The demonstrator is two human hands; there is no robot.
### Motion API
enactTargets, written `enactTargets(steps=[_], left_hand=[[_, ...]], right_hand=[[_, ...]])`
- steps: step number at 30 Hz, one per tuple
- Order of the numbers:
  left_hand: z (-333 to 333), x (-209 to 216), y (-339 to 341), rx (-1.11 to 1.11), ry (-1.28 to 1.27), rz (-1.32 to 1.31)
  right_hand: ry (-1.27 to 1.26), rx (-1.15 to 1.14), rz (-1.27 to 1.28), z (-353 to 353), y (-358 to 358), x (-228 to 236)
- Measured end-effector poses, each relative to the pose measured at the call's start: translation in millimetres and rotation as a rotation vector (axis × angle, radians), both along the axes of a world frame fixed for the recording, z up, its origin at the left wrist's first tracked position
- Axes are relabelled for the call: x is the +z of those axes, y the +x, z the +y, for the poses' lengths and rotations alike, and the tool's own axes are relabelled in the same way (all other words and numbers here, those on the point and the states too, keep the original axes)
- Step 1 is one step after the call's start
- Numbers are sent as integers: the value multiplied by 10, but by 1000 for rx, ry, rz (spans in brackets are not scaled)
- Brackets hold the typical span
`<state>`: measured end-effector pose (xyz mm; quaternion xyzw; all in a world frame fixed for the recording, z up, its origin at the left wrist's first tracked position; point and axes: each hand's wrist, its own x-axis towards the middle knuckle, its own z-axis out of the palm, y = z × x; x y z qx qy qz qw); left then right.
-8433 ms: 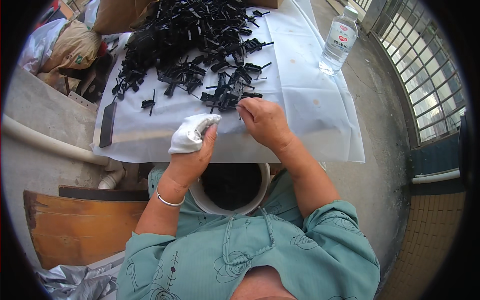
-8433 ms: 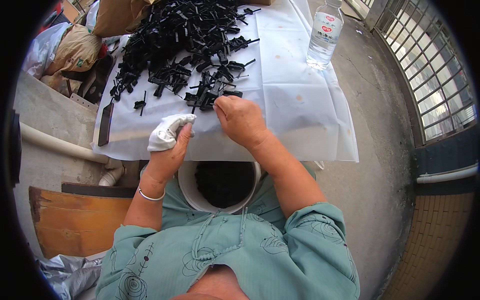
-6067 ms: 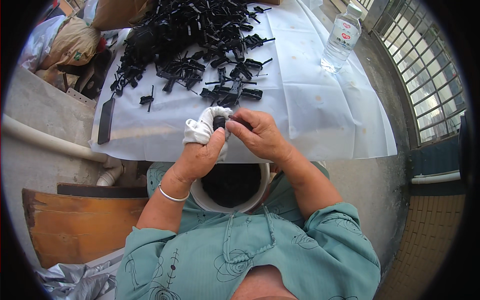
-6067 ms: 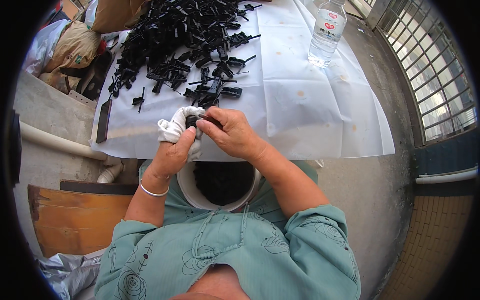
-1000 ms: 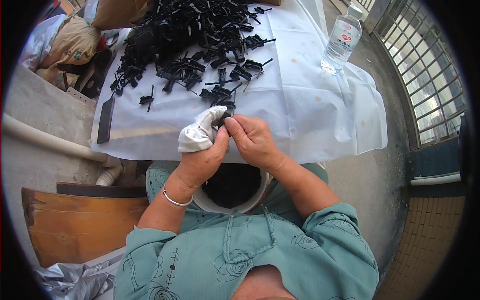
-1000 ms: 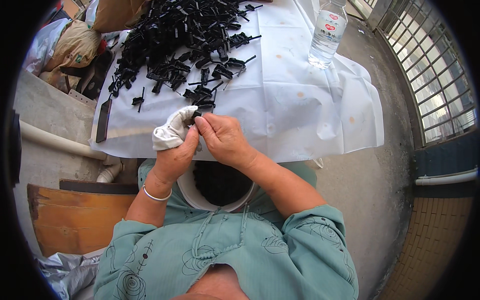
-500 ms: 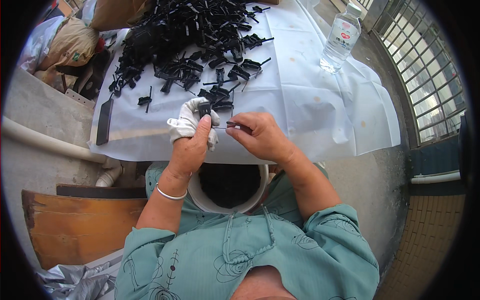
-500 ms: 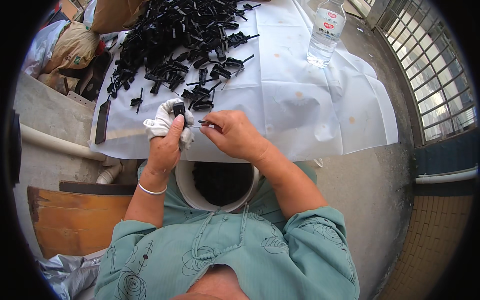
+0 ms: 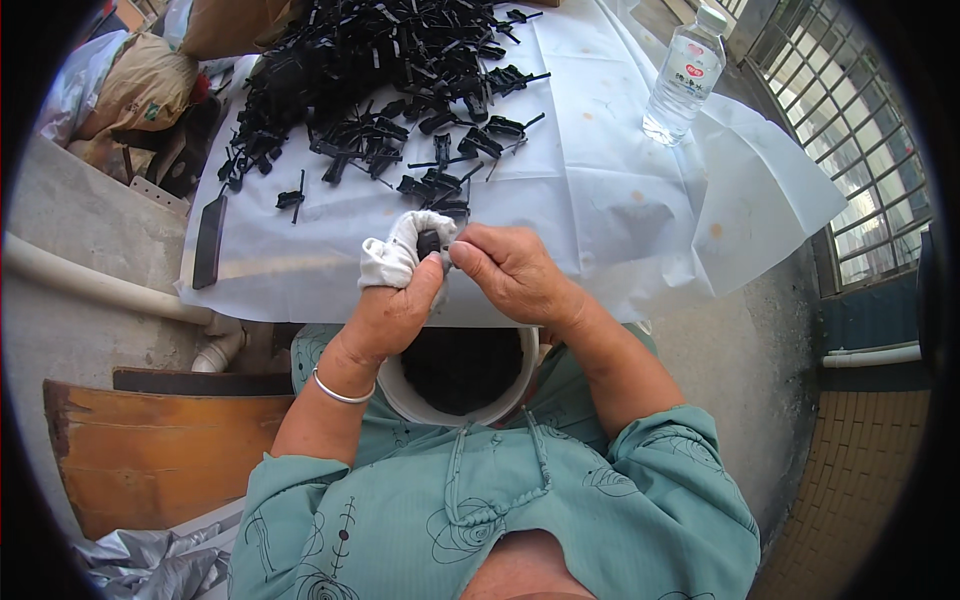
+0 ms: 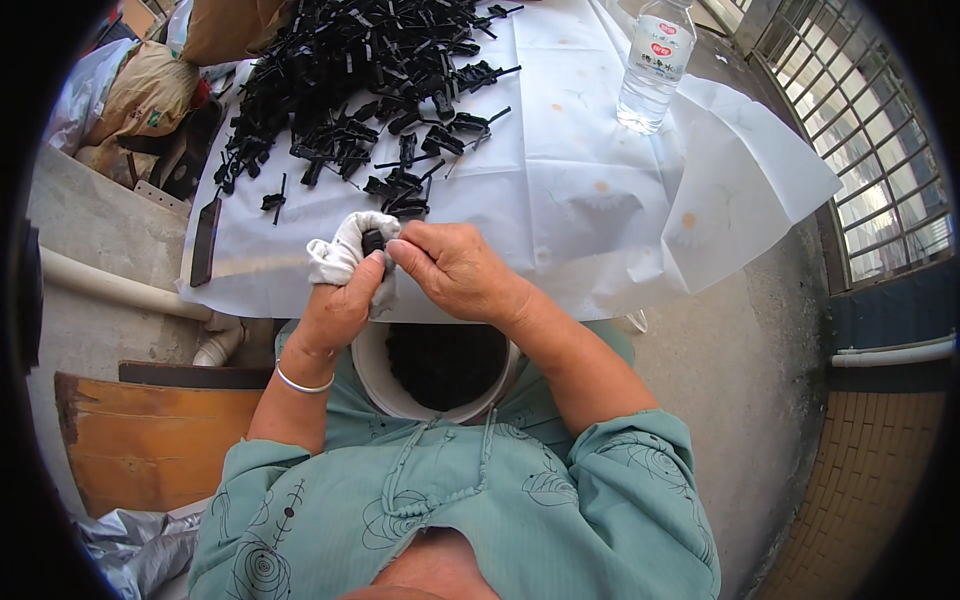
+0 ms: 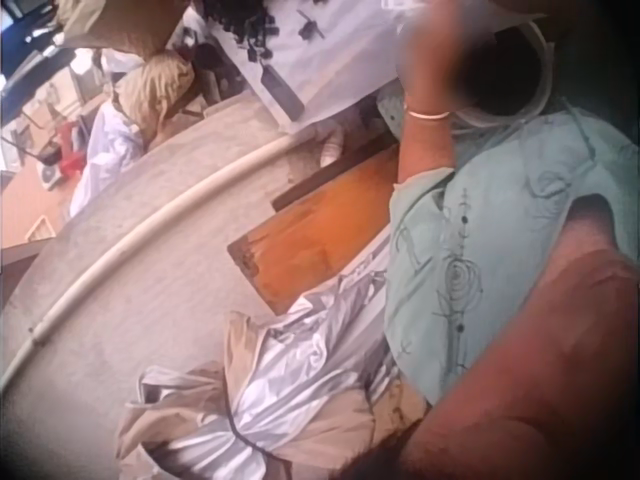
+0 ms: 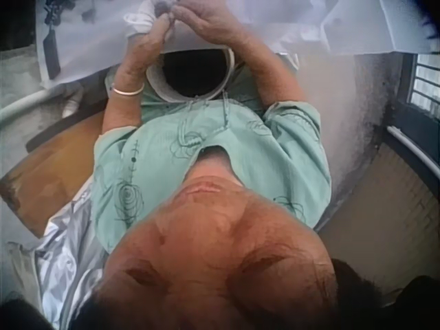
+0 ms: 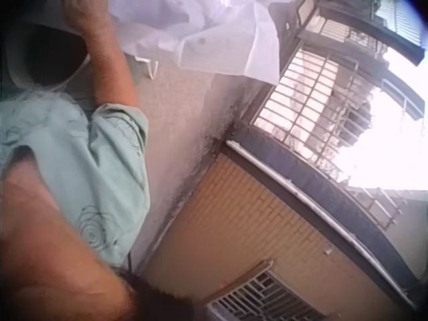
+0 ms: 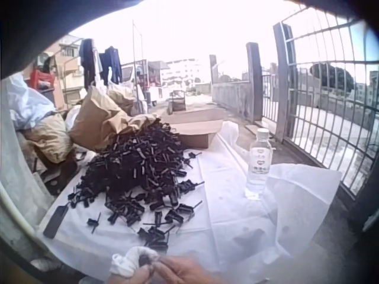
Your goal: Inspecting and wiping black plastic components using a white cloth at a workstation.
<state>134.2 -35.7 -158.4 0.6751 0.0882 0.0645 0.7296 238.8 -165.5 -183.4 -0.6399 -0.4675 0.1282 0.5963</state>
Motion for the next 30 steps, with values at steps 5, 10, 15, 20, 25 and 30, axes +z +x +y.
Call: enactTargets(steps=[5, 10, 15, 20, 25, 30], left_hand=[[-83, -69, 7, 123, 541, -81], [-47, 25, -96, 82, 561, -31], [115, 52, -148, -65, 1107, -280], [147, -39, -102, 103, 782, 9], [104, -54, -19, 271, 641, 22], [110, -133, 63, 276, 733, 4]], right_hand=[[-90, 7, 9, 56, -49, -14], [-22, 64, 113, 107, -95, -78], [-190, -270, -304, 58, 168, -32], [-522, -390, -708, 195, 276, -130], [-371, -322, -786, 115, 139, -173], [-246, -305, -876, 73, -26, -83]])
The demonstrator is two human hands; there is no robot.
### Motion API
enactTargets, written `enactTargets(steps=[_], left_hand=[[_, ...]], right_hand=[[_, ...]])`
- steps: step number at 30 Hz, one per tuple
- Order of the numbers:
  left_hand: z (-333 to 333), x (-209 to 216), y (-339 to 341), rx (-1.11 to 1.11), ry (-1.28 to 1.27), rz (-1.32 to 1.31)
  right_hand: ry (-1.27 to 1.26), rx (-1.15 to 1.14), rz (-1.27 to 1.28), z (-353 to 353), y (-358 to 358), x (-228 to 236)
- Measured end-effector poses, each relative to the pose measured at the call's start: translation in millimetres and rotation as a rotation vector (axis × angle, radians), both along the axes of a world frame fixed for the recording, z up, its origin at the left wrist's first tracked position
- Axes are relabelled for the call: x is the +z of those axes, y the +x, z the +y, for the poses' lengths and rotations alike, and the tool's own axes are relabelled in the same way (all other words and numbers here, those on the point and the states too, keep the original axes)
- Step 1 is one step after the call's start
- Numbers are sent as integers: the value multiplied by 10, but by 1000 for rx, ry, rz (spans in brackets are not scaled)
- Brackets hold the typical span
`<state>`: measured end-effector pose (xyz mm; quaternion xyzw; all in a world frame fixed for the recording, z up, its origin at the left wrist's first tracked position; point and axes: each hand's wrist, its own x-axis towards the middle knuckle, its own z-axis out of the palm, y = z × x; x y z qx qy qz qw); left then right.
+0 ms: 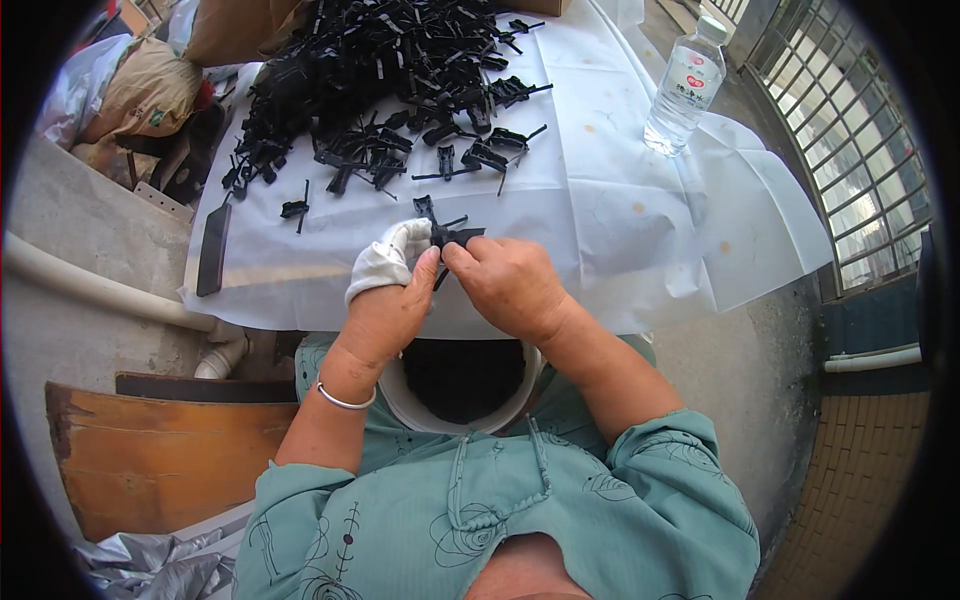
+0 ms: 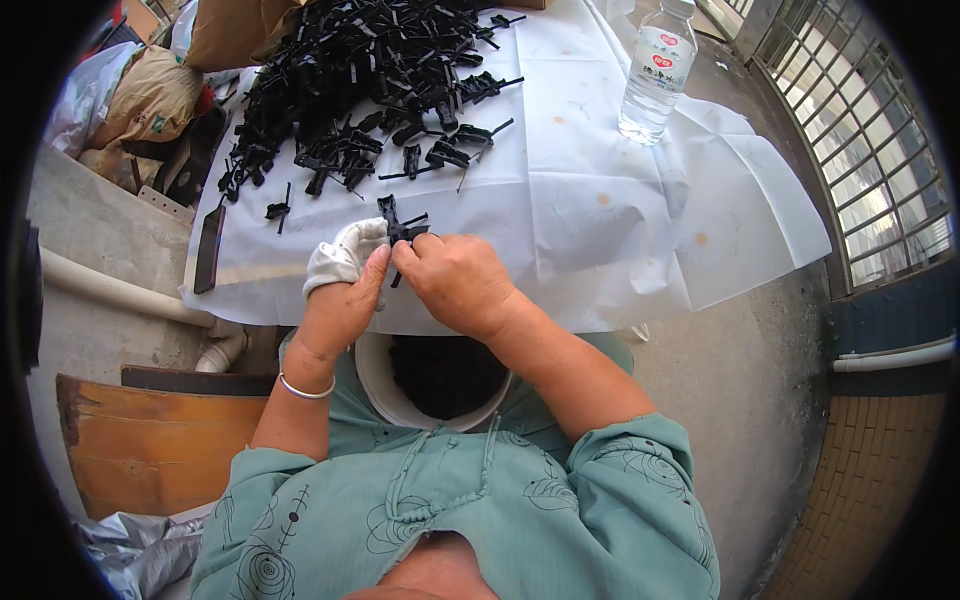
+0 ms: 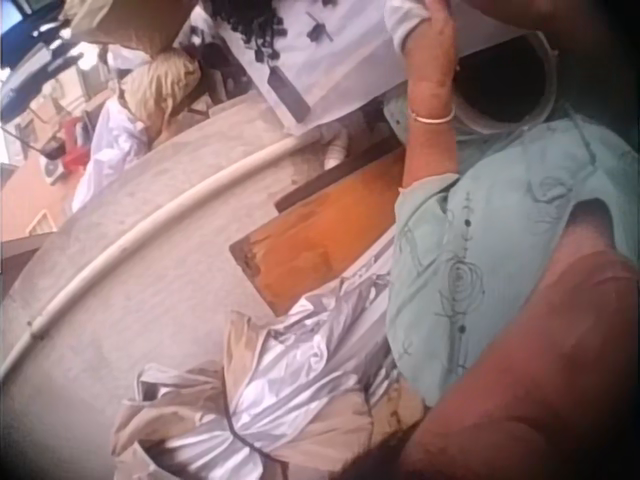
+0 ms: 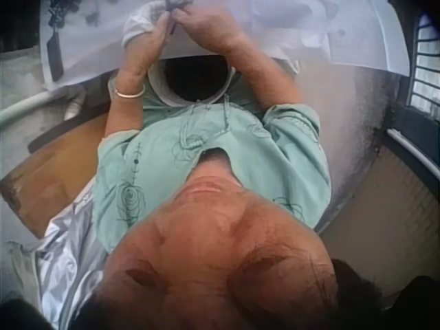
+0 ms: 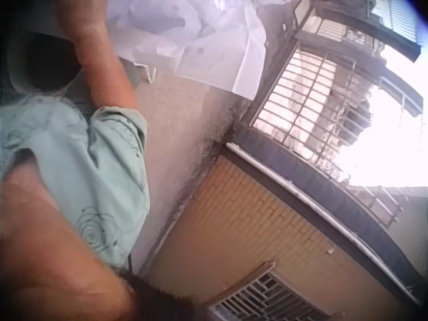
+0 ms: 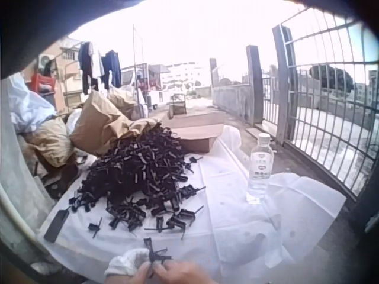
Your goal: Inspecting and wiping black plastic components using a white cloth at a workstation.
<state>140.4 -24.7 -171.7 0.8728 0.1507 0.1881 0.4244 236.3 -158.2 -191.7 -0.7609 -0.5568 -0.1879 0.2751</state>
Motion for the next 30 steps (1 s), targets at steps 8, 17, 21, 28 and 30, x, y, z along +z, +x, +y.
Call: enactTargets(steps=[8, 17, 21, 28, 30], left_hand=[[-30, 57, 88, -11, -384, 170], [-38, 41, 141, -53, -318, 128], [-19, 52, 130, -39, -283, 206], [-21, 179, 91, -51, 428, 58], [50, 210, 134, -54, 156, 239]], right_hand=[[-61, -104, 155, -11, 204, -128], [-142, -199, 170, -102, 258, -53], [-146, -107, 112, -102, 242, -119], [19, 125, -32, -64, 79, -12], [38, 162, -44, -67, 75, -18]])
